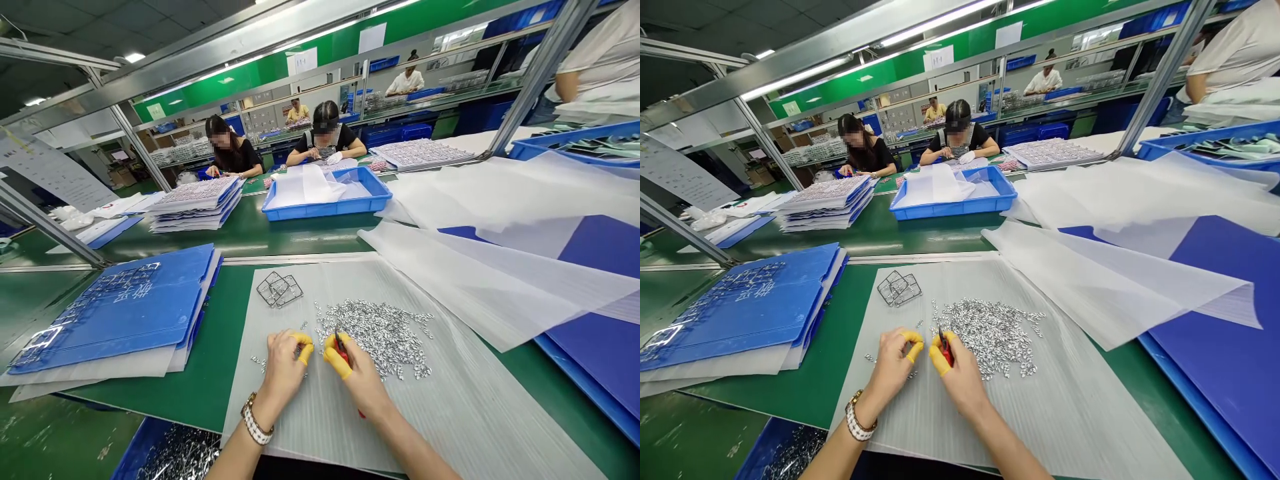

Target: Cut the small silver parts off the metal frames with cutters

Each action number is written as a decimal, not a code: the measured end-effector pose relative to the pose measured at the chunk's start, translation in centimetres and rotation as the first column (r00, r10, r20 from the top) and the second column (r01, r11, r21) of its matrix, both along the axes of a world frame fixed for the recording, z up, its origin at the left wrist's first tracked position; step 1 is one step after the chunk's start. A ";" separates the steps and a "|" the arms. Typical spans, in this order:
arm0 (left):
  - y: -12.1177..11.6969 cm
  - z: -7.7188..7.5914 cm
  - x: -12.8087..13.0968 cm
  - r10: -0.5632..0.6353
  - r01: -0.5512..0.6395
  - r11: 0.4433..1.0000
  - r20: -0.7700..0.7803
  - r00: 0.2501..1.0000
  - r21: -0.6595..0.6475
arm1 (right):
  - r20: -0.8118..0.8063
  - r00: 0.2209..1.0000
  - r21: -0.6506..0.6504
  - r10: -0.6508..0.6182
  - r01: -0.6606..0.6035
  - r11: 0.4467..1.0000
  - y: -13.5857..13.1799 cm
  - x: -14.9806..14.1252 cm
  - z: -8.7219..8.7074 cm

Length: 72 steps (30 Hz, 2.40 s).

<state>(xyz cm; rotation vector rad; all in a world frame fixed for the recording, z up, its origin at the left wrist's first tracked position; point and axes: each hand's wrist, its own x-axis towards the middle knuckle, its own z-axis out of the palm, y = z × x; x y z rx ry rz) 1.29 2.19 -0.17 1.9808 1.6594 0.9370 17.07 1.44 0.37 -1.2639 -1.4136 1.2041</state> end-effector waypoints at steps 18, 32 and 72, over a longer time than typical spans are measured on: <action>11.2 1.8 -5.0 0.166 -0.133 0.986 -0.465 0.870 0.103 | 0.171 0.964 0.300 0.202 -0.246 0.922 -5.4 4.3 -3.3; 6.9 3.9 -4.6 0.137 -0.002 0.962 -0.480 0.867 0.272 | 0.102 0.994 0.113 -0.045 0.033 0.993 -0.1 3.4 1.6; -1.2 3.7 -3.1 0.448 0.499 0.794 0.889 -0.095 -0.347 | 0.652 0.745 0.731 -0.141 -0.569 0.376 -0.6 -2.1 1.1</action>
